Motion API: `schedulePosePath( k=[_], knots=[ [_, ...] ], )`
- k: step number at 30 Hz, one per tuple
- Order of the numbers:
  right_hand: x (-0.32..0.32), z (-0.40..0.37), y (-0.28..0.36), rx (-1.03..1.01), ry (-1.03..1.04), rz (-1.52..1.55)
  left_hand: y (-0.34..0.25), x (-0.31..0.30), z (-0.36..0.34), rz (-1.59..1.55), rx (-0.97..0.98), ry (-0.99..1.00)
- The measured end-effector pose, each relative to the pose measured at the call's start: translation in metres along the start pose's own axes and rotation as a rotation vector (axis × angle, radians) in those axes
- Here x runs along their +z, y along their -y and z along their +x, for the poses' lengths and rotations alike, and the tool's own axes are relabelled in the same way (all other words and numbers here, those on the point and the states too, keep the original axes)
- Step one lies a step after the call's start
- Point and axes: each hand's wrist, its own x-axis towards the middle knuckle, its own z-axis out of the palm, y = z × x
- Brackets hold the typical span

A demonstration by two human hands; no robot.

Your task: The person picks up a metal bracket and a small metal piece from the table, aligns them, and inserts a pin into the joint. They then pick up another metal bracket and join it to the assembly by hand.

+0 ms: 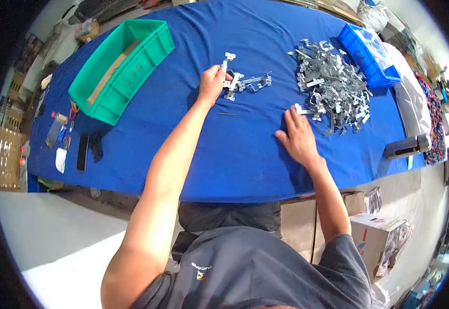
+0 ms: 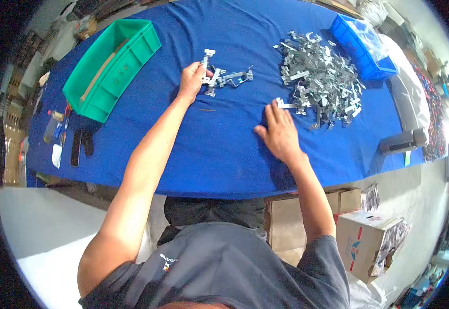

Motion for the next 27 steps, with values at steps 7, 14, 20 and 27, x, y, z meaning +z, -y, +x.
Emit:
schedulePosePath(
  k=[7,14,20,27],
  knots=[
    [-0.032,0.036,0.016,0.130,-0.233,0.229,-0.015,-0.030,-0.020,-0.320,-0.161,-0.074],
    [-0.014,0.076,0.110,-0.321,-0.121,0.358,-0.018,-0.056,-0.068,-0.300,-0.127,0.000],
    [0.032,0.112,0.119,-0.284,-0.024,0.217,-0.023,-0.056,-0.076,-0.316,-0.137,-0.007],
    [0.032,0.105,0.112,-0.203,0.065,0.326,-0.017,-0.056,-0.078,-0.317,-0.093,-0.001]
  ],
)
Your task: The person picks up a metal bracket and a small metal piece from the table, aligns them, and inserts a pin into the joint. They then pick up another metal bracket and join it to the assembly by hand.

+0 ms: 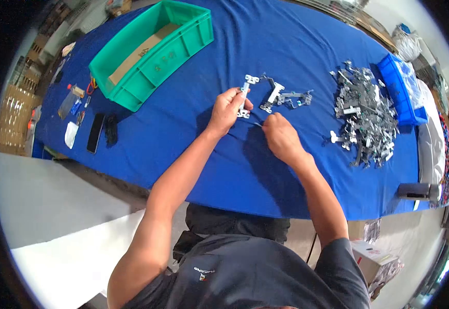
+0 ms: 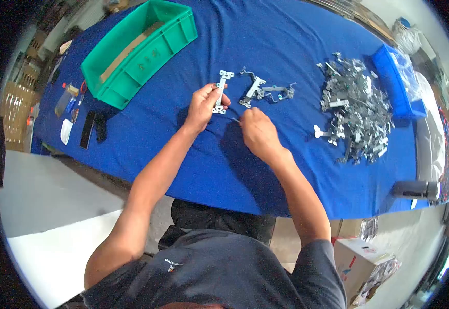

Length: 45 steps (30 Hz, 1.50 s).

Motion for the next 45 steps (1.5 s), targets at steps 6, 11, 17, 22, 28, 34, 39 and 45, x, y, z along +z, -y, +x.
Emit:
schedulePosePath(
  k=[6,11,17,22,28,34,39,45],
  knots=[
    [-0.021,-0.050,0.023,0.428,-0.110,0.833,-0.006,0.000,-0.010,0.126,0.009,0.018],
    [-0.020,-0.052,0.026,0.447,-0.109,0.949,-0.005,0.003,-0.014,0.180,0.054,0.028],
    [-0.007,-0.019,0.005,0.261,-0.213,0.971,-0.015,0.008,-0.009,0.290,0.115,-0.039],
    [0.013,-0.023,-0.001,0.239,-0.257,0.947,-0.012,0.006,-0.007,0.295,0.142,-0.017],
    [0.009,-0.023,0.000,0.235,-0.260,0.964,-0.010,0.008,-0.005,0.339,0.142,-0.023],
    [0.015,-0.021,-0.007,0.209,-0.261,1.006,-0.006,0.009,-0.001,0.376,0.138,-0.043],
    [0.014,-0.022,-0.006,0.207,-0.242,0.976,-0.009,0.010,-0.005,0.402,0.174,-0.065],
    [0.011,-0.023,-0.004,0.207,-0.244,0.913,-0.002,0.010,-0.004,0.348,0.184,-0.068]
  ],
)
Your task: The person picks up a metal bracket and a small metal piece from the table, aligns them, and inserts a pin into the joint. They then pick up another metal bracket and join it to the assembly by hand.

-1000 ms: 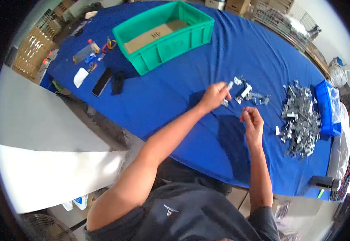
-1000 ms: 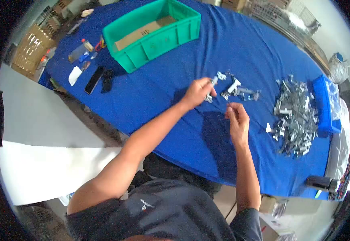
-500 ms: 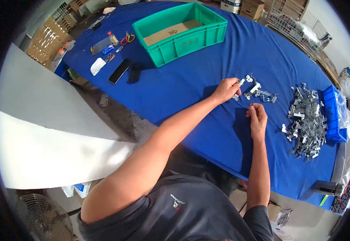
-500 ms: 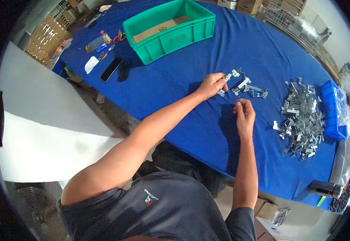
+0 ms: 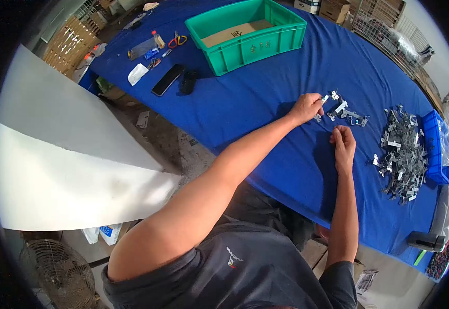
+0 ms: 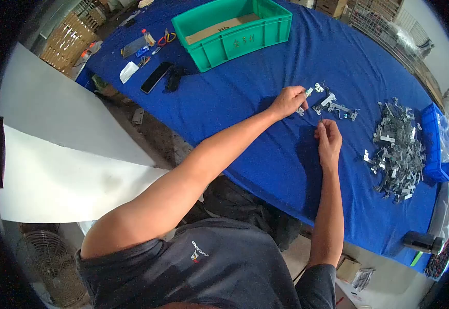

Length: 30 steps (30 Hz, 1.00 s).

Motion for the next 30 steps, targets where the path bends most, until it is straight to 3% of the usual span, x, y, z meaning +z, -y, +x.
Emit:
schedulePosePath(
  k=[12,17,22,26,30],
  knots=[
    [0.001,0.002,0.004,0.024,-0.011,0.036,-0.010,-0.003,0.002,0.010,-0.016,0.023],
    [-0.003,0.015,0.016,0.208,0.022,0.139,0.007,0.001,0.003,-0.124,-0.012,0.036],
    [0.008,0.028,0.009,0.201,-0.018,0.169,-0.001,-0.001,0.001,-0.228,-0.128,0.049],
    [0.003,0.020,0.007,0.113,0.034,0.016,-0.008,-0.003,-0.001,-0.250,-0.164,0.081],
    [0.001,0.023,0.003,0.145,0.009,0.140,-0.008,-0.003,-0.004,-0.189,-0.162,0.103]
  ],
)
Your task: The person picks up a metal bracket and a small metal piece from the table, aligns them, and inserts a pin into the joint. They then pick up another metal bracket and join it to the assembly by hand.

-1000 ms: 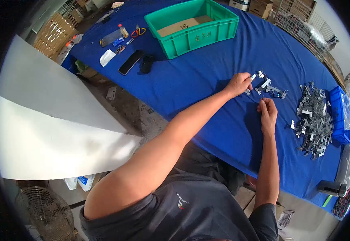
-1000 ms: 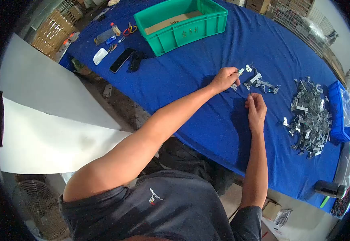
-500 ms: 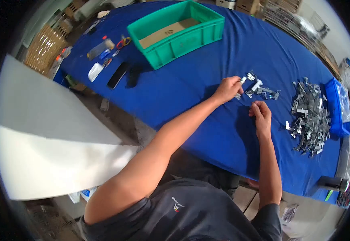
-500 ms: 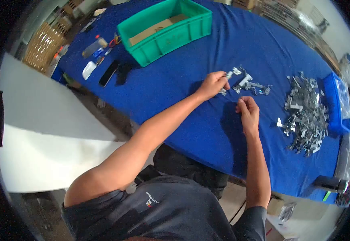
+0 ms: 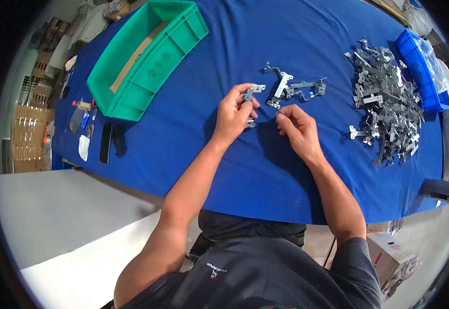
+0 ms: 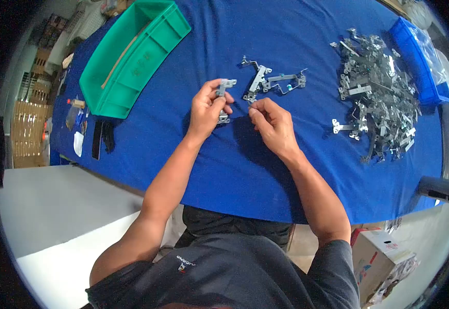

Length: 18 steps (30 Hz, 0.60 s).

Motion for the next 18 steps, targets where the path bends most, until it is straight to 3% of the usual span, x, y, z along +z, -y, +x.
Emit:
schedulePosePath(
  k=[5,9,14,18],
  knots=[
    [-0.003,-0.003,-0.006,-0.096,0.041,-0.164,0.003,0.000,0.007,-0.064,-0.061,-0.044],
    [-0.001,-0.008,0.017,-0.251,0.125,-0.343,-0.014,0.007,0.055,-0.061,-0.104,-0.099],
    [-0.005,-0.006,0.014,-0.333,0.073,-0.229,0.008,0.037,0.092,-0.154,-0.116,-0.088],
    [-0.007,0.002,-0.007,-0.146,-0.060,-0.021,0.004,0.090,0.092,-0.272,-0.120,-0.077]
  ],
)
